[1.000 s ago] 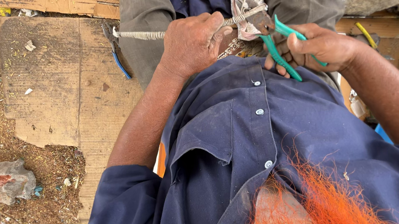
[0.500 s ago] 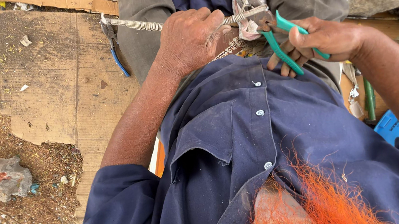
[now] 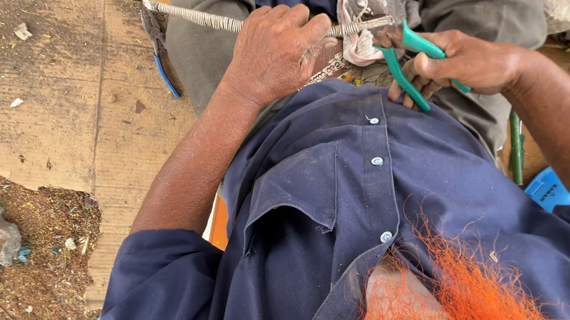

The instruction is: The person sits on a cardboard mat and uses pliers to strip the outer insulation from a thick, braided cable. They repeatedly pull the insulation off the metal core and place the removed material into a nearby orange bucket.

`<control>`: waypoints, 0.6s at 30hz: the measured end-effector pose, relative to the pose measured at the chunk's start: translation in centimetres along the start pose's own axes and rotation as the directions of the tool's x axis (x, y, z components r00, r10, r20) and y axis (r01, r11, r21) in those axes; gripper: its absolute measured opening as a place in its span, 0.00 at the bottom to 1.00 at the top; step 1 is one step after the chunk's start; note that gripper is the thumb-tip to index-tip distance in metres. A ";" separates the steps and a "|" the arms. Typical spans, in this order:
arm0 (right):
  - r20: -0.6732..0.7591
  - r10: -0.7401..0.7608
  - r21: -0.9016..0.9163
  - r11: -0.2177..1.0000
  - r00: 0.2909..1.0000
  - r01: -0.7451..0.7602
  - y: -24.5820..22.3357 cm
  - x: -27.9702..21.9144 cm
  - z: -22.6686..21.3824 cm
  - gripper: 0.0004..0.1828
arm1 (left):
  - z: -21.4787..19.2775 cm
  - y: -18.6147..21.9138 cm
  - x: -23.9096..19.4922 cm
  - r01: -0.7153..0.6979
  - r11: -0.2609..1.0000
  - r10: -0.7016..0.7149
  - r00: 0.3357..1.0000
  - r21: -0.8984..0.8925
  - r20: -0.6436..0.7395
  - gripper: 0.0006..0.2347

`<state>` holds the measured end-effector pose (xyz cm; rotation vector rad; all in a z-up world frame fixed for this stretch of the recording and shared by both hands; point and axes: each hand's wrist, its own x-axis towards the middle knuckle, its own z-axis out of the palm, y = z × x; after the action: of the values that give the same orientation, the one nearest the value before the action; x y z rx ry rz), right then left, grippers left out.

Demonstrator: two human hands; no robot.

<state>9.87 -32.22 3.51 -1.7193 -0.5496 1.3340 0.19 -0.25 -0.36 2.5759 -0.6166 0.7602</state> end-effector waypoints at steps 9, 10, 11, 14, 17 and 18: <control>0.003 -0.077 0.118 0.990 0.997 0.076 2.6 0.2 -1.0 0.45 | 1.5 0.4 1.2 -0.027 0.999 0.027 1.000 0.035 0.017 0.10; -0.005 -0.068 0.125 0.990 0.998 0.068 2.7 0.3 -1.2 0.46 | 1.6 0.4 1.5 -0.030 0.998 0.029 0.999 0.055 0.019 0.10; -0.013 -0.058 0.135 0.989 0.998 0.059 2.8 0.5 -1.4 0.47 | 1.6 0.3 1.7 -0.031 0.998 0.030 0.999 0.050 0.018 0.10; -0.028 -0.085 0.136 0.987 0.996 0.088 3.5 0.9 -2.1 0.48 | 2.4 -0.5 2.4 -0.042 0.999 0.041 0.999 0.026 0.026 0.10; -0.011 -0.123 0.223 0.967 0.992 0.122 4.7 1.2 -2.4 0.46 | 3.7 -1.2 2.8 -0.052 0.998 0.053 0.996 -0.019 0.066 0.10; -0.001 -0.139 0.261 0.956 0.990 0.135 4.8 1.5 -2.5 0.46 | 4.1 -1.5 2.9 -0.047 0.999 0.049 0.996 -0.027 0.079 0.10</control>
<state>11.90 -34.55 -1.22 -1.4306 -0.4705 1.2625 4.83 -1.82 -2.15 2.5867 -0.7105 0.6636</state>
